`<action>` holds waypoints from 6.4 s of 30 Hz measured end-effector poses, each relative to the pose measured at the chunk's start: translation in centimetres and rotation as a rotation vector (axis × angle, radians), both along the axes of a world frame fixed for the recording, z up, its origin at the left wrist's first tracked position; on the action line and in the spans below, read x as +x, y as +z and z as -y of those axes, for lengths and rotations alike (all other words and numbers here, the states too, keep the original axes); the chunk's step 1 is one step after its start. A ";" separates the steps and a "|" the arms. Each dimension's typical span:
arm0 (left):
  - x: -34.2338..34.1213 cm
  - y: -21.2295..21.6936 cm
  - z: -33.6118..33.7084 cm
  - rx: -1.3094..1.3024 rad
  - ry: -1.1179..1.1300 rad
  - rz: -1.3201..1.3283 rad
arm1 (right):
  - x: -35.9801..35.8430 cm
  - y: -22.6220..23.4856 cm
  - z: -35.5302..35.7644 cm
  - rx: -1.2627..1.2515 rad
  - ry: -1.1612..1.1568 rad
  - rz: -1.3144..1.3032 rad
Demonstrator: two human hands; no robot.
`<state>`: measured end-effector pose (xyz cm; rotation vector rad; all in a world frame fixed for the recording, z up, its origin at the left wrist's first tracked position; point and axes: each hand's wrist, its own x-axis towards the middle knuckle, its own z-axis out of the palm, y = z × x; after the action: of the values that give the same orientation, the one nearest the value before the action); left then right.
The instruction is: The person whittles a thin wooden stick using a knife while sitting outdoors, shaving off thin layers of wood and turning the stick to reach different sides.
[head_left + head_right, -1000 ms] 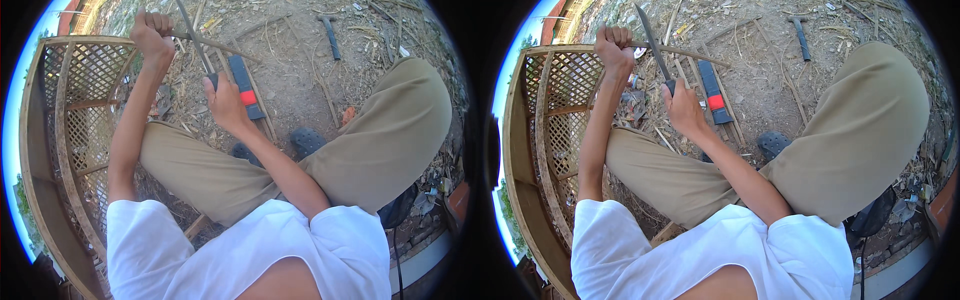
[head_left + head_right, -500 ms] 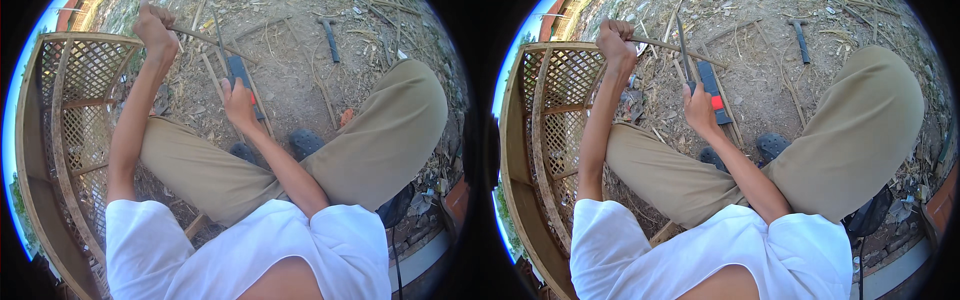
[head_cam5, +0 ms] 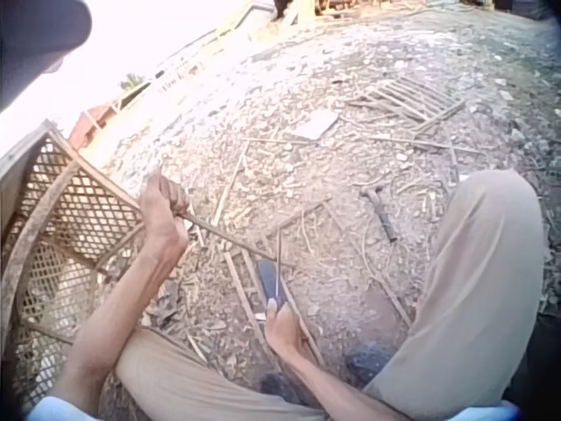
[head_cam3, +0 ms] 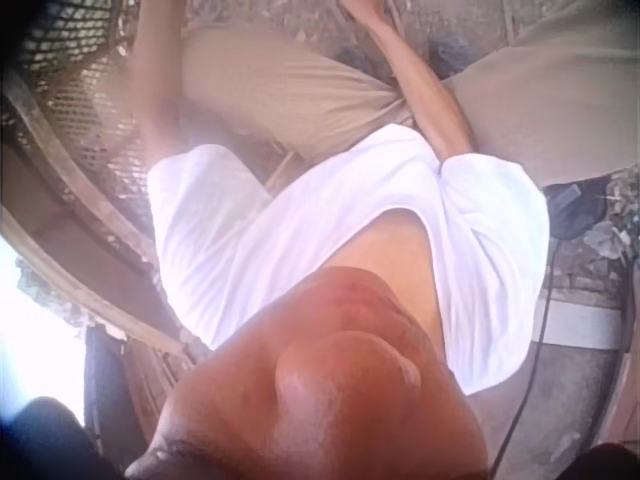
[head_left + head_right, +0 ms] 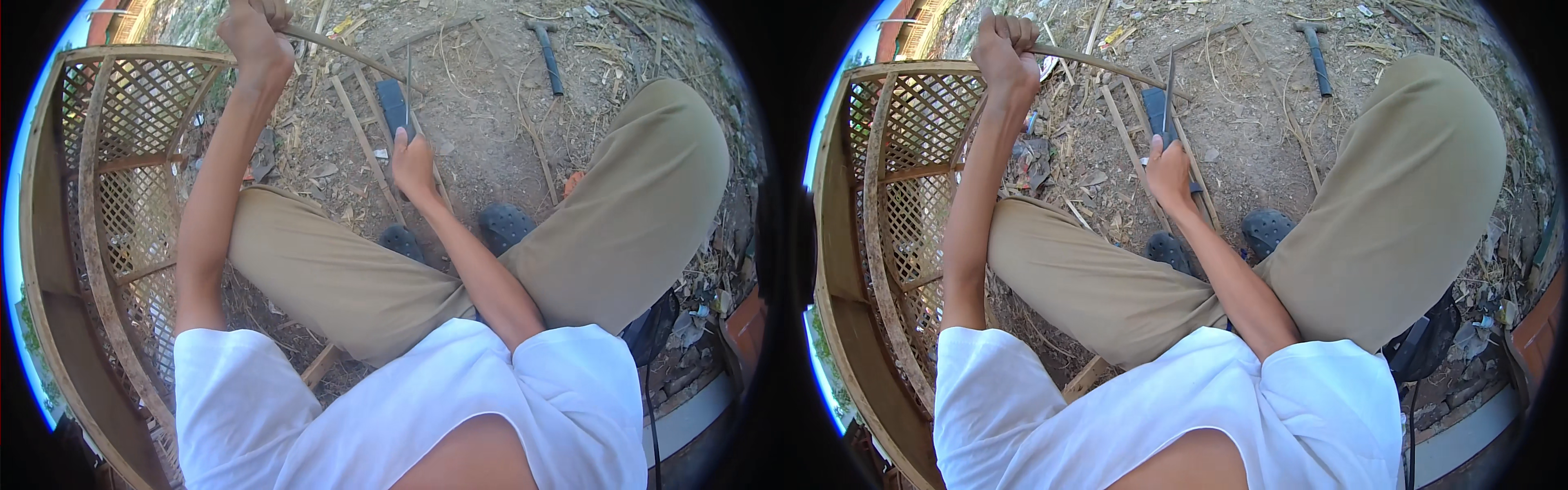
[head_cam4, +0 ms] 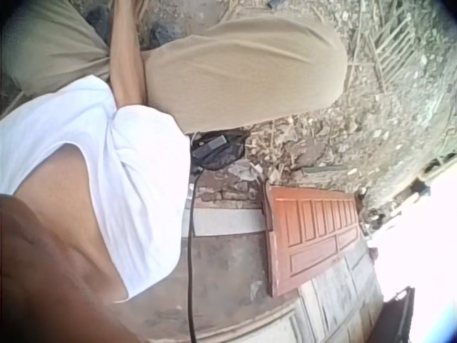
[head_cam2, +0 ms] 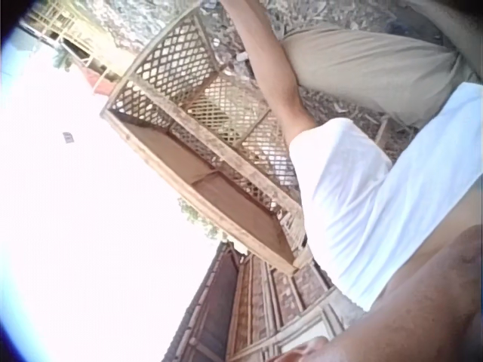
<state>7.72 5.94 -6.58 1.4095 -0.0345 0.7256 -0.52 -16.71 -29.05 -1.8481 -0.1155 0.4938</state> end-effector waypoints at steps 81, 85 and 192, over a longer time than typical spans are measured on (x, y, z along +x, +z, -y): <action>-2.8 -0.4 4.7 0.044 -0.086 -0.205 | 1.3 -4.0 -0.1 0.001 0.168 -0.026; -2.8 -1.0 3.5 0.002 -0.048 -0.143 | 2.1 6.8 0.2 0.232 0.316 0.344; -2.6 1.9 0.2 -0.001 -0.730 -0.247 | 5.4 5.0 2.4 0.086 0.364 -0.093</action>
<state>5.08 5.71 -4.64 1.3456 -0.3366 -0.0522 4.83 -19.10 -24.00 -1.7219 -0.4082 0.8134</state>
